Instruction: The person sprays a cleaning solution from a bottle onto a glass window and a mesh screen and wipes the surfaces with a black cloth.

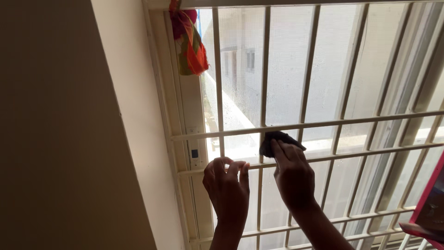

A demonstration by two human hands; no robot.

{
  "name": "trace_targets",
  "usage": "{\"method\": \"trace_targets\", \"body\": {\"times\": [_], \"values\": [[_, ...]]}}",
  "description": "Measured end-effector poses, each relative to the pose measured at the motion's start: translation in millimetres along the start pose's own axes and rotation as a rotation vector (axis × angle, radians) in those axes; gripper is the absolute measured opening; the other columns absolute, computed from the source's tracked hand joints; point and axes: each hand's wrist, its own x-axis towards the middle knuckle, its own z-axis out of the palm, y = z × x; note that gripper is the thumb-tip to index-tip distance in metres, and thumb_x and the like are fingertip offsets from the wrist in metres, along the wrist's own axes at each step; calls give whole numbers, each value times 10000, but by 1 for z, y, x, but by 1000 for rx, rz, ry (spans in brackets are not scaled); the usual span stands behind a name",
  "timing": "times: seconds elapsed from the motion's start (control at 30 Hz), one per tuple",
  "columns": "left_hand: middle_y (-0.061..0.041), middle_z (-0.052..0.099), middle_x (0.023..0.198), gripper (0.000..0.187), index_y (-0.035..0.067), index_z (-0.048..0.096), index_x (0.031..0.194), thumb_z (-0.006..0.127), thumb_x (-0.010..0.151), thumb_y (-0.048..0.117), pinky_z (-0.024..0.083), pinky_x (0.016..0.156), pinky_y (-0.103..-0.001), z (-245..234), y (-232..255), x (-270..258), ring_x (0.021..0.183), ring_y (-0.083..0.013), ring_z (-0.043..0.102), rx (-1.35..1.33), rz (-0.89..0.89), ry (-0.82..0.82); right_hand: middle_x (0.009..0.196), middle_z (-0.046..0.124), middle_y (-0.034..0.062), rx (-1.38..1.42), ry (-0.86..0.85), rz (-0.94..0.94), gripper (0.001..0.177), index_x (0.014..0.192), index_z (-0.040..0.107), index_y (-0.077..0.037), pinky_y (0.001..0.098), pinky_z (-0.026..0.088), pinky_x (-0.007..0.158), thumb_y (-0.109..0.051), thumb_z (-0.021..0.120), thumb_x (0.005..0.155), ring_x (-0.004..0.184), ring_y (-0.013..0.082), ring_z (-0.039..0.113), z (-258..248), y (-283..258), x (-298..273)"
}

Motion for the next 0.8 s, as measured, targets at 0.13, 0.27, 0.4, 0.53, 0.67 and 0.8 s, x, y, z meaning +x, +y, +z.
{"method": "trace_targets", "body": {"times": [0.13, 0.27, 0.4, 0.53, 0.67, 0.8], "values": [[13, 602, 993, 136, 168, 735, 901, 795, 878, 288, 406, 982, -443, 5, -10, -1, 1109, -219, 544, -62, 85, 74, 1071, 691, 65, 45, -25, -18, 395, 1206, 709, -36, 312, 626, 888, 15, 768, 819, 1025, 223, 700, -2, 0, 8], [34, 605, 973, 133, 194, 736, 908, 792, 881, 311, 375, 966, -445, 11, -16, -2, 1115, -202, 535, -60, 100, 91, 1092, 682, 79, 74, 26, -1, 396, 1216, 711, -27, 306, 631, 880, 45, 758, 829, 1022, 226, 697, 4, -6, 22], [57, 600, 962, 158, 220, 729, 891, 785, 874, 367, 309, 964, -474, 16, -20, -1, 1107, -177, 531, 23, 103, 91, 1023, 684, 70, 161, -50, -6, 367, 1205, 713, -4, 290, 643, 852, 44, 730, 842, 990, 209, 698, 3, -3, 20], [76, 573, 915, 158, 252, 739, 872, 772, 877, 407, 265, 980, -482, 15, -19, -3, 1066, -169, 525, 28, 71, 79, 976, 728, 40, 269, -223, 111, 228, 1036, 763, -56, 309, 640, 800, 53, 671, 858, 968, 187, 721, -3, 5, 17], [105, 559, 852, 177, 275, 756, 827, 782, 860, 447, 250, 973, -487, 11, -22, 1, 993, -145, 521, 23, 64, 63, 1009, 730, 84, 268, -235, 231, 192, 1009, 740, -15, 326, 643, 790, 48, 659, 847, 878, 212, 739, 7, 4, 24], [118, 554, 831, 150, 292, 771, 823, 795, 834, 440, 240, 984, -491, 10, -22, 3, 957, -126, 517, 22, 55, 40, 993, 732, 117, 178, 36, 32, 185, 973, 731, -8, 397, 623, 870, 38, 679, 802, 967, 284, 737, 13, -2, 8]]}}
